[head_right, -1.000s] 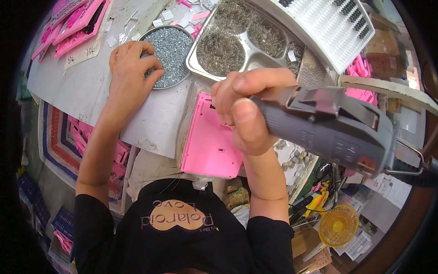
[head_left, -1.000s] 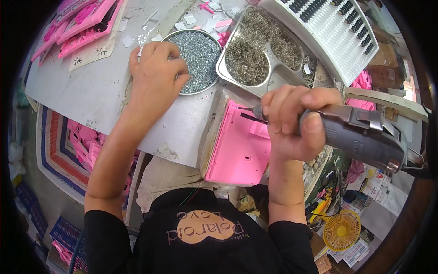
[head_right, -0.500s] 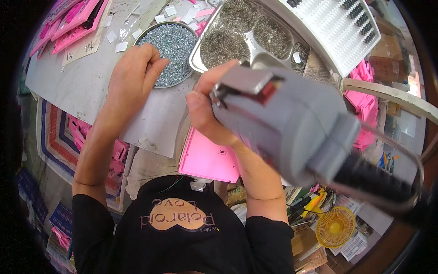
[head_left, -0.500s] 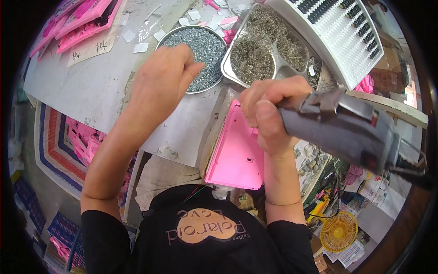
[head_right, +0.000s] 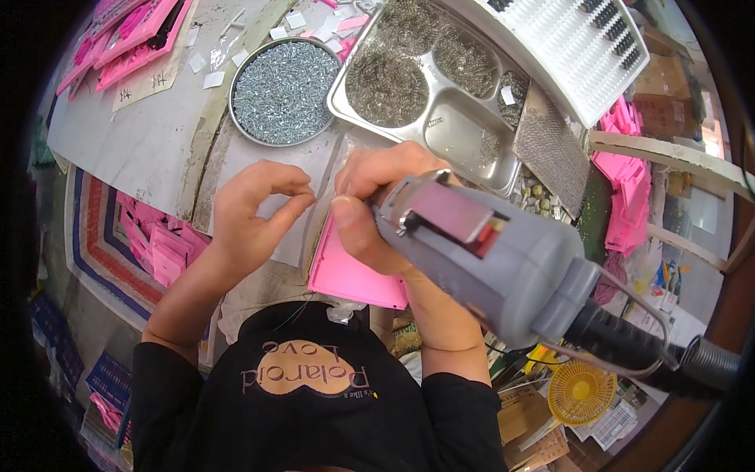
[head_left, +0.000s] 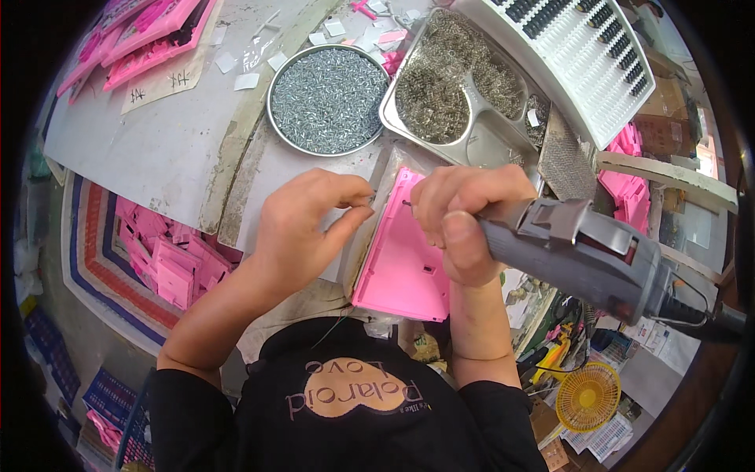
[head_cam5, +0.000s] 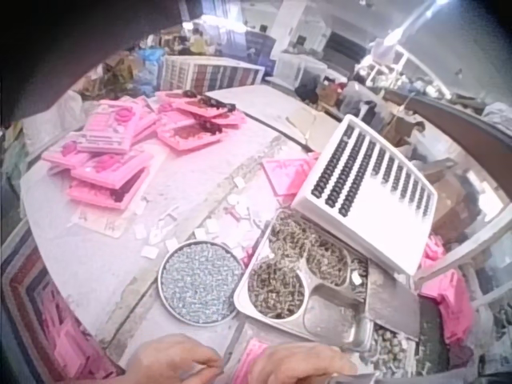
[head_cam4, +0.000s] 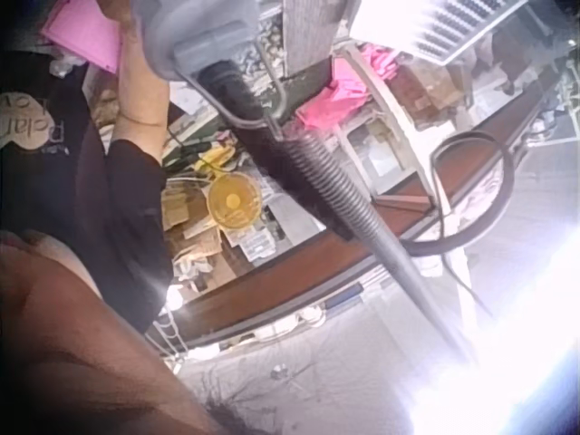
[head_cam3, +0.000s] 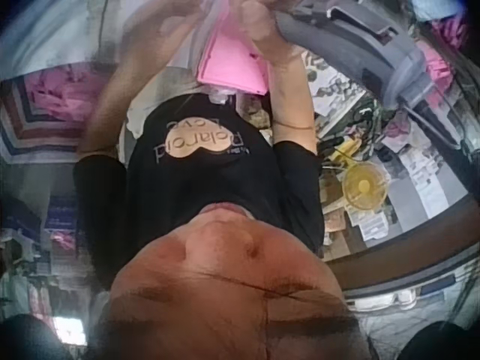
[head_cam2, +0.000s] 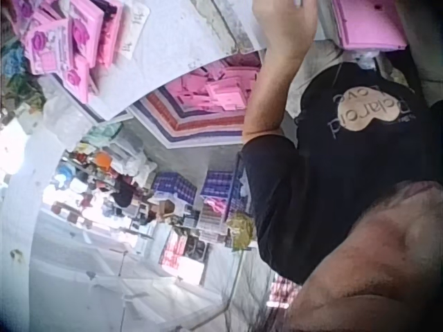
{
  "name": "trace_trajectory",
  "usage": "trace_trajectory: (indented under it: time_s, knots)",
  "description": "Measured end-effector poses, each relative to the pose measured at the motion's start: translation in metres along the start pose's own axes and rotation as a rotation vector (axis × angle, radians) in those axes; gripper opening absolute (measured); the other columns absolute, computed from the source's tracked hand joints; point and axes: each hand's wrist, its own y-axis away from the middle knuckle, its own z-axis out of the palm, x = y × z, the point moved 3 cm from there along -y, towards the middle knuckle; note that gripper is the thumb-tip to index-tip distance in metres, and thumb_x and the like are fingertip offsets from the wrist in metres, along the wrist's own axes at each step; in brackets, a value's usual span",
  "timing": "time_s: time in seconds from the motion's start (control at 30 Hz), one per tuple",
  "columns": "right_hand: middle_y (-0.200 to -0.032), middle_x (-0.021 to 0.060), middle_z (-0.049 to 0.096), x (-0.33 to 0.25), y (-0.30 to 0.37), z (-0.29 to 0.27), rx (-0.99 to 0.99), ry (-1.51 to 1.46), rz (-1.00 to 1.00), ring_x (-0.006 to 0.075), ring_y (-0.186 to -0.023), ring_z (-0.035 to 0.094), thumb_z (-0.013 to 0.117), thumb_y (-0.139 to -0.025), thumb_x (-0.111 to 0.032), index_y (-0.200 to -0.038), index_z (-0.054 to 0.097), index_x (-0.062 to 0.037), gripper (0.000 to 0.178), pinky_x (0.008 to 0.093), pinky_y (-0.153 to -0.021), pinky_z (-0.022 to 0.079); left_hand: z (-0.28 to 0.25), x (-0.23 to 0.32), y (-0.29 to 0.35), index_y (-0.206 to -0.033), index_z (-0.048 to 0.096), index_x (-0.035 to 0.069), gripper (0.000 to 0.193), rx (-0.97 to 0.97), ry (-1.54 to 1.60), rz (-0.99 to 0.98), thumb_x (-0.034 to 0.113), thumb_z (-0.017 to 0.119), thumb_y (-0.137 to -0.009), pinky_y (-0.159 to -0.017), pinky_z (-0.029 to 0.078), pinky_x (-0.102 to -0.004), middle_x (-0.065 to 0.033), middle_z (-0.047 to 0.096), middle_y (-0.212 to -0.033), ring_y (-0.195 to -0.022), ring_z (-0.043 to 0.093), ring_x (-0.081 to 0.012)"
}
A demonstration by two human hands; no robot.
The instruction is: Assembling the internal components of a pink electronic device, including soldering wires and securing with screws.
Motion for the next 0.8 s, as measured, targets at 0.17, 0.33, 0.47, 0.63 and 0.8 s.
trace_trajectory:
  time_s: [0.17, 0.33, 0.47, 0.63, 0.8]
  knots:
    - [-0.064, 0.0034, 0.052, -0.009, -0.005, -0.003, -0.066, 0.008, 0.042, 0.0143, -0.053, 0.048, 0.072, -0.096, -0.021, -0.104, 0.052, -0.0056, 0.026, 0.0308, -0.05, 0.041, 0.01, 0.014, 0.009, -0.107, 0.067, 0.002, 0.031, 0.012, -0.109, 0.241, -0.005, 0.079, -0.079, -0.073, 0.057, -0.0362, -0.0136, 0.074, -0.095, -0.084, 0.072, -0.0313]
    - [-0.067, 0.0048, 0.056, -0.054, -0.009, 0.009, -0.109, -0.282, 0.001, 0.0169, -0.056, 0.054, 0.079, -0.091, -0.025, -0.104, 0.058, -0.0057, 0.031, 0.0328, -0.058, 0.049, 0.015, 0.021, 0.012, -0.114, 0.063, -0.002, 0.04, 0.052, -0.052, 0.391, -0.006, 0.08, -0.078, -0.067, 0.057, -0.038, -0.0122, 0.07, -0.091, -0.078, 0.07, -0.0302]
    - [-0.065, 0.0053, 0.056, -0.055, 0.0, 0.014, -0.091, -0.251, 0.039, 0.0177, -0.055, 0.053, 0.079, -0.092, -0.028, -0.103, 0.057, -0.0054, 0.033, 0.0343, -0.057, 0.048, 0.015, 0.018, 0.016, -0.115, 0.063, -0.002, 0.041, 0.069, -0.035, 0.422, -0.006, 0.08, -0.078, -0.066, 0.057, -0.0376, -0.0125, 0.069, -0.09, -0.079, 0.07, -0.0302]
    - [-0.066, 0.0051, 0.054, -0.054, 0.007, 0.019, -0.068, -0.296, 0.057, 0.0164, -0.056, 0.051, 0.077, -0.093, -0.023, -0.105, 0.054, -0.0046, 0.032, 0.0342, -0.057, 0.047, 0.012, 0.02, 0.022, -0.119, 0.062, -0.002, 0.042, -0.002, -0.097, 0.484, -0.001, 0.078, -0.08, -0.069, 0.057, -0.0389, -0.0129, 0.07, -0.094, -0.083, 0.07, -0.0308]
    - [-0.071, 0.0061, 0.054, -0.06, 0.018, 0.015, -0.036, -0.297, 0.069, 0.015, -0.057, 0.049, 0.075, -0.094, -0.018, -0.107, 0.051, -0.0037, 0.03, 0.0336, -0.057, 0.045, -0.012, 0.021, -0.023, -0.121, 0.066, 0.005, 0.044, -0.118, -0.18, 0.338, 0.011, 0.08, -0.08, -0.092, 0.051, -0.0483, -0.0109, 0.069, -0.115, -0.106, 0.066, -0.0299]
